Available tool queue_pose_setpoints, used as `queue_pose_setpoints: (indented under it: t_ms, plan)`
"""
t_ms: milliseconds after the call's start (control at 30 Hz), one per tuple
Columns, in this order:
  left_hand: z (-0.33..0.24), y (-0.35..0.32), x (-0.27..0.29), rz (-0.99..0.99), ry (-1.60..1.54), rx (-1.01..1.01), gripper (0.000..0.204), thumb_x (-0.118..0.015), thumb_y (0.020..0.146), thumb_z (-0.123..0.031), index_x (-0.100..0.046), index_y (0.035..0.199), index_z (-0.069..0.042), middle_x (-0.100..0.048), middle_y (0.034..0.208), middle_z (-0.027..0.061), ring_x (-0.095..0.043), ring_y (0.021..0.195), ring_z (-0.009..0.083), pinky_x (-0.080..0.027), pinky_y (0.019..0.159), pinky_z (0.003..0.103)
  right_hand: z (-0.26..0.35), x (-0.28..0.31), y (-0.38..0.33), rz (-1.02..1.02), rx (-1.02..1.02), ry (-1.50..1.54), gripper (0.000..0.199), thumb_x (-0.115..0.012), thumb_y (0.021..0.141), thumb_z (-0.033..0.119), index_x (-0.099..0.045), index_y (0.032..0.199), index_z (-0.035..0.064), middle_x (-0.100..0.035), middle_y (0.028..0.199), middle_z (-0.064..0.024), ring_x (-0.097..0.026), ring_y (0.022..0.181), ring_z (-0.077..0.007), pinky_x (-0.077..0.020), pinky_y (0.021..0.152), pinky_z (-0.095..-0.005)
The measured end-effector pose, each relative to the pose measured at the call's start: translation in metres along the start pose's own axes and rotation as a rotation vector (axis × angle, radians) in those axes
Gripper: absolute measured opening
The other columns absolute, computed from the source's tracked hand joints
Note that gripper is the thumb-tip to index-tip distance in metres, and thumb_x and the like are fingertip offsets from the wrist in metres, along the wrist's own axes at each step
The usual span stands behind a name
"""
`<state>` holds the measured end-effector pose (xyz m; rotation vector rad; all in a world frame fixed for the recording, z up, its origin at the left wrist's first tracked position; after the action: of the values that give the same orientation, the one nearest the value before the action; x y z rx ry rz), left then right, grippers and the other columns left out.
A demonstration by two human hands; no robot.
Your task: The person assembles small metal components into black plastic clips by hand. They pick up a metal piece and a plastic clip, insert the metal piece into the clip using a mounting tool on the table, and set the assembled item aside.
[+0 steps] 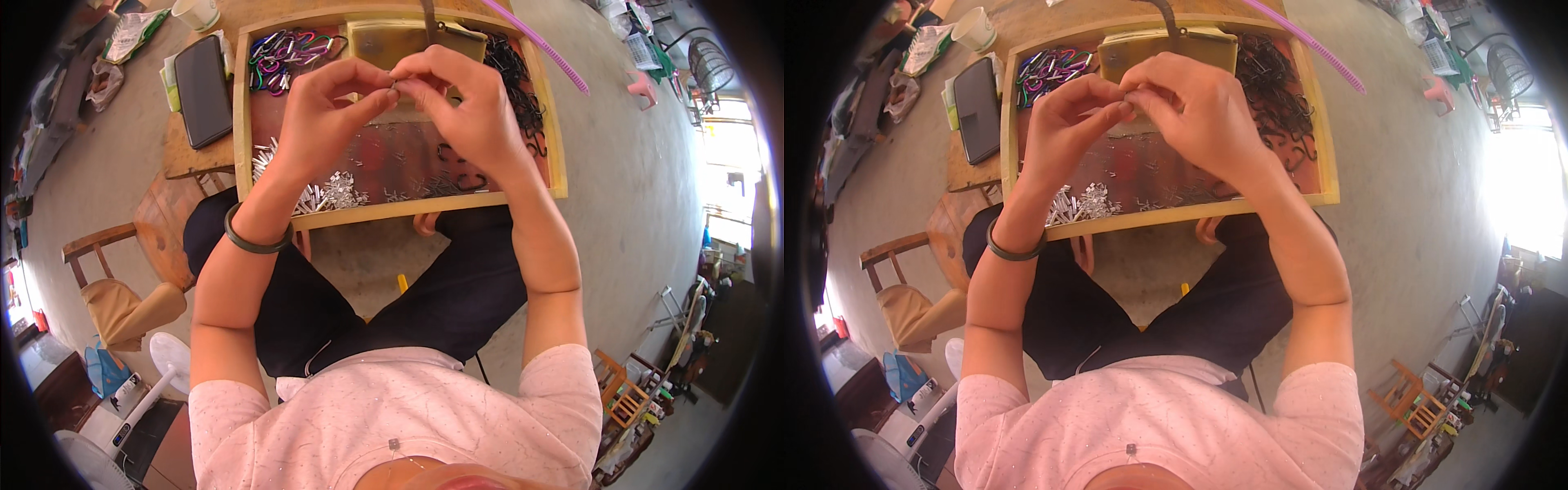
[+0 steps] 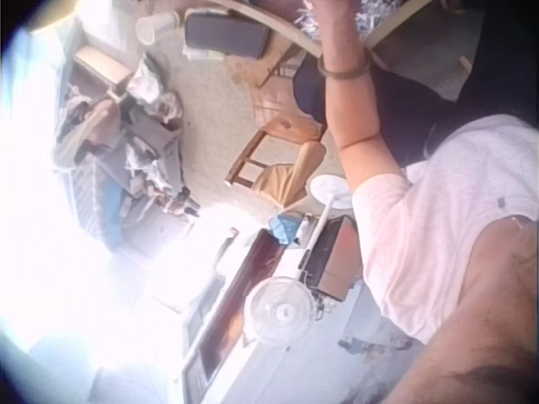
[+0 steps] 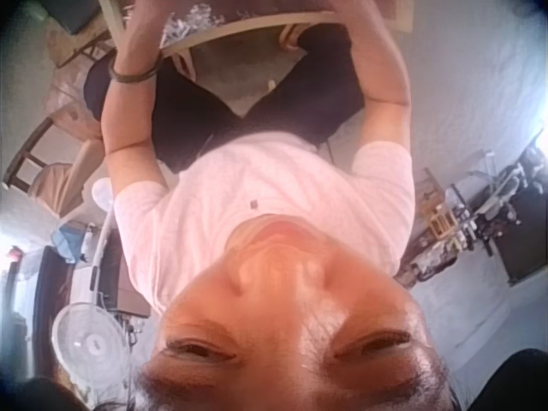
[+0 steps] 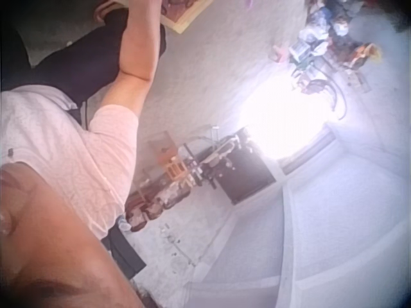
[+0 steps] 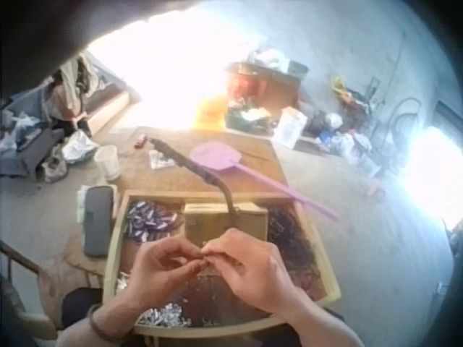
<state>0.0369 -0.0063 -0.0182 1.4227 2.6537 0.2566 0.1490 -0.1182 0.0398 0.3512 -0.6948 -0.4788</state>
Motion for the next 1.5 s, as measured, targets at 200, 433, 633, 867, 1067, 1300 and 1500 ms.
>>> queue_pose_setpoints:
  t_ms: [200, 433, 633, 867, 1067, 1300, 1500]
  plan:
    - [-0.018, 0.010, 0.021, -0.216, -0.028, -0.043, 0.038, -0.079, 0.093, -0.014, -0.064, 0.122, 0.005, -0.072, 0.094, 0.0068, -0.069, 0.079, 0.0108, -0.052, 0.069, 0.023, -0.018, -0.002, 0.053, 0.157, -0.247, -0.129, 0.016, -0.065, 0.095, 0.016, -0.073, 0.105, 0.0067, -0.073, 0.075, -0.0070, -0.067, 0.054, -0.0137, -0.0533, 0.057, -0.0299]
    - [-0.006, 0.011, 0.061, -0.332, -0.116, 0.026, 0.028, -0.076, 0.096, -0.021, -0.070, 0.116, -0.003, -0.070, 0.090, 0.0003, -0.064, 0.078, 0.0055, -0.043, 0.069, 0.020, -0.008, -0.020, 0.089, 0.317, -0.307, -0.164, 0.022, -0.055, 0.093, 0.003, -0.072, 0.103, -0.0069, -0.072, 0.071, -0.0141, -0.069, 0.052, -0.0204, -0.0565, 0.051, -0.0333]
    - [-0.011, 0.008, 0.066, -0.378, -0.133, 0.035, 0.024, -0.075, 0.096, -0.023, -0.072, 0.111, -0.004, -0.070, 0.089, 0.0002, -0.065, 0.078, 0.0060, -0.044, 0.070, 0.020, 0.002, -0.028, 0.102, 0.481, -0.369, -0.305, 0.025, -0.051, 0.088, -0.001, -0.072, 0.100, -0.0082, -0.072, 0.067, -0.0169, -0.070, 0.054, -0.0232, -0.0587, 0.054, -0.0342]
    - [-0.005, 0.009, 0.066, -0.369, -0.152, 0.062, 0.024, -0.076, 0.096, -0.023, -0.072, 0.110, -0.004, -0.070, 0.090, 0.0002, -0.066, 0.079, 0.0060, -0.044, 0.070, 0.020, -0.018, -0.025, 0.083, 0.533, -0.484, -0.186, 0.029, -0.052, 0.094, 0.001, -0.064, 0.119, -0.0066, -0.072, 0.072, -0.0148, -0.071, 0.057, -0.0218, -0.0593, 0.056, -0.0330]
    - [-0.004, 0.010, 0.066, -0.369, -0.160, 0.049, 0.025, -0.076, 0.096, -0.024, -0.072, 0.111, -0.003, -0.071, 0.091, 0.0005, -0.066, 0.079, 0.0061, -0.045, 0.070, 0.020, -0.011, 0.011, 0.047, 0.402, -0.497, -0.185, 0.023, -0.064, 0.093, 0.009, -0.067, 0.114, 0.0006, -0.074, 0.083, -0.0128, -0.072, 0.069, -0.0200, -0.0580, 0.064, -0.0330]
    - [-0.012, 0.007, 0.053, -0.335, -0.082, 0.070, 0.026, -0.072, 0.099, -0.025, -0.072, 0.113, -0.003, -0.070, 0.090, -0.0003, -0.064, 0.081, 0.0060, -0.045, 0.074, 0.021, -0.020, 0.018, -0.052, 0.465, -0.085, -0.848, 0.010, -0.072, 0.085, 0.015, -0.074, 0.086, 0.0053, -0.070, 0.087, -0.0101, -0.073, 0.083, -0.0262, -0.0572, 0.068, -0.0392]
    - [-0.013, 0.011, 0.033, -0.192, -0.037, 0.028, 0.023, -0.070, 0.100, -0.024, -0.072, 0.112, -0.004, -0.070, 0.089, -0.0020, -0.063, 0.081, 0.0051, -0.043, 0.074, 0.021, -0.018, -0.001, -0.074, 0.416, 0.103, -1.042, 0.009, -0.075, 0.076, 0.015, -0.073, 0.081, 0.0076, -0.065, 0.085, -0.0070, -0.070, 0.083, -0.0252, -0.0568, 0.069, -0.0395]
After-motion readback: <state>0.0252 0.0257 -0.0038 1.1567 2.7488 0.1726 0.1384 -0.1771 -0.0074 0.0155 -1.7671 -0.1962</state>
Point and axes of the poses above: each hand's wrist, its own y-axis towards the middle knuckle, its own x-axis out of the back of the hand, z = x × y, the point moved 7 cm from there along y, towards the middle knuckle
